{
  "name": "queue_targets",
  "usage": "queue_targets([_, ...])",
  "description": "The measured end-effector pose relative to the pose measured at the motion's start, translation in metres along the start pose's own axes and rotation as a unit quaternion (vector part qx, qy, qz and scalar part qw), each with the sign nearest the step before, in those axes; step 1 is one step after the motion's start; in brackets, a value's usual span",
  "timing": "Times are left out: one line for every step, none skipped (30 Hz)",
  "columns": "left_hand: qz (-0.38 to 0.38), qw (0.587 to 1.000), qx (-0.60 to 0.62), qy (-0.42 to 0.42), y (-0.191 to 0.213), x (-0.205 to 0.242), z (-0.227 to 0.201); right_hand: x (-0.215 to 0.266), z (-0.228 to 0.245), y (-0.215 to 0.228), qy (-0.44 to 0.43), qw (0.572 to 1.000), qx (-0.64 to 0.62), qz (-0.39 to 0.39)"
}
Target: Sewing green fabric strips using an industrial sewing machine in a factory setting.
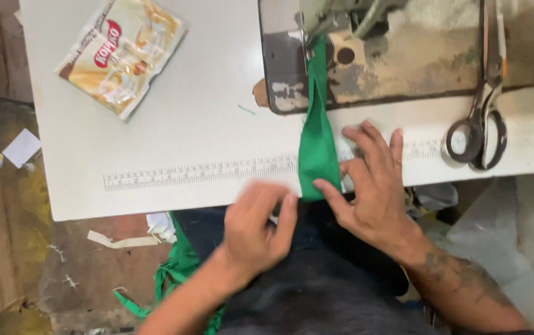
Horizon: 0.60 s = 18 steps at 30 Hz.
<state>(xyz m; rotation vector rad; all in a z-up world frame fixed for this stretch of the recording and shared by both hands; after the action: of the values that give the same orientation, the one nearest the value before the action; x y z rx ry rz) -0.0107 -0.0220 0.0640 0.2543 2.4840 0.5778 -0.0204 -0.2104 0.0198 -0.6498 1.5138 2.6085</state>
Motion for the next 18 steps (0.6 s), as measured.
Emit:
queue_targets([0.006, 1.000, 0.000, 0.003, -0.010, 0.022, -0.001, 0.008, 0.004, 0.002, -0.006, 1.000, -0.002, 0.001])
queue_targets([0.015, 0.990, 0.018, 0.139, -0.022, 0.044, 0.018, 0.015, 0.004, 0.008, -0.034, 0.998, -0.056, -0.026])
queue_targets([0.027, 0.961, 0.035, 0.273, -0.033, 0.073, 0.035, 0.022, 0.004, 0.014, -0.062, 0.991, -0.109, -0.054])
queue_targets([0.027, 0.961, 0.035, 0.272, -0.041, 0.079, 0.037, 0.026, 0.011, 0.021, -0.063, 0.991, -0.109, -0.055])
queue_targets([0.033, 0.920, 0.181, 0.347, -0.055, 0.093, 0.046, 0.033, 0.008, 0.023, -0.145, 0.983, -0.106, -0.030])
queue_targets([0.036, 0.852, 0.321, 0.411, -0.073, 0.105, 0.052, 0.040, 0.004, 0.026, -0.223, 0.969, -0.101, -0.006])
queue_targets([0.034, 0.853, 0.322, 0.409, -0.077, 0.105, 0.049, 0.045, 0.003, 0.025, -0.221, 0.970, -0.101, -0.007])
queue_targets([-0.003, 0.846, 0.346, 0.405, -0.077, 0.104, 0.045, 0.047, 0.009, 0.026, -0.163, 0.983, -0.083, -0.002])
queue_targets([-0.040, 0.838, 0.370, 0.399, -0.078, 0.103, 0.042, 0.049, 0.014, 0.027, -0.104, 0.992, -0.064, 0.004])
queue_targets([-0.041, 0.839, 0.371, 0.395, -0.077, 0.101, 0.038, 0.049, 0.015, 0.028, -0.102, 0.993, -0.063, 0.001])
queue_targets([-0.051, 0.865, 0.326, 0.377, -0.072, 0.096, 0.033, 0.048, 0.016, 0.026, -0.101, 0.993, -0.063, 0.015])
queue_targets([-0.060, 0.888, 0.279, 0.360, -0.067, 0.093, 0.029, 0.048, 0.016, 0.024, -0.102, 0.992, -0.064, 0.030])
queue_targets([-0.059, 0.889, 0.279, 0.358, -0.069, 0.093, 0.027, 0.049, 0.010, 0.023, -0.101, 0.992, -0.064, 0.027])
queue_targets([-0.074, 0.949, 0.180, 0.250, -0.060, 0.086, 0.015, 0.050, 0.010, 0.015, -0.067, 0.994, -0.022, 0.089])
queue_targets([-0.086, 0.984, 0.076, 0.136, -0.055, 0.082, -0.001, 0.053, 0.008, 0.005, -0.032, 0.988, 0.020, 0.151])
queue_targets([-0.084, 0.984, 0.076, 0.137, -0.059, 0.086, 0.002, 0.053, 0.007, 0.004, -0.035, 0.988, 0.019, 0.151])
queue_targets([-0.071, 0.993, 0.042, 0.089, -0.063, 0.089, -0.001, 0.053, 0.007, -0.001, -0.017, 0.981, 0.076, 0.179])
queue_targets([-0.061, 0.997, 0.009, 0.040, -0.069, 0.092, -0.004, 0.052, 0.006, -0.006, 0.003, 0.970, 0.133, 0.205])
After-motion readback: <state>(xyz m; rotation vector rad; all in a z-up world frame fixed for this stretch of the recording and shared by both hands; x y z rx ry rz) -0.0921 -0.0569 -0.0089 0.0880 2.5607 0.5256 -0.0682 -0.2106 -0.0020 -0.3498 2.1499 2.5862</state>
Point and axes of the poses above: each hand's wrist, its own x-axis away from the middle knuckle, its own y-axis out of the back of the hand, z = x × y, the point moved 7 cm from there along -x, towards the middle knuckle, and after that the axes turned 1 degree about y, right-handed, at the moved point
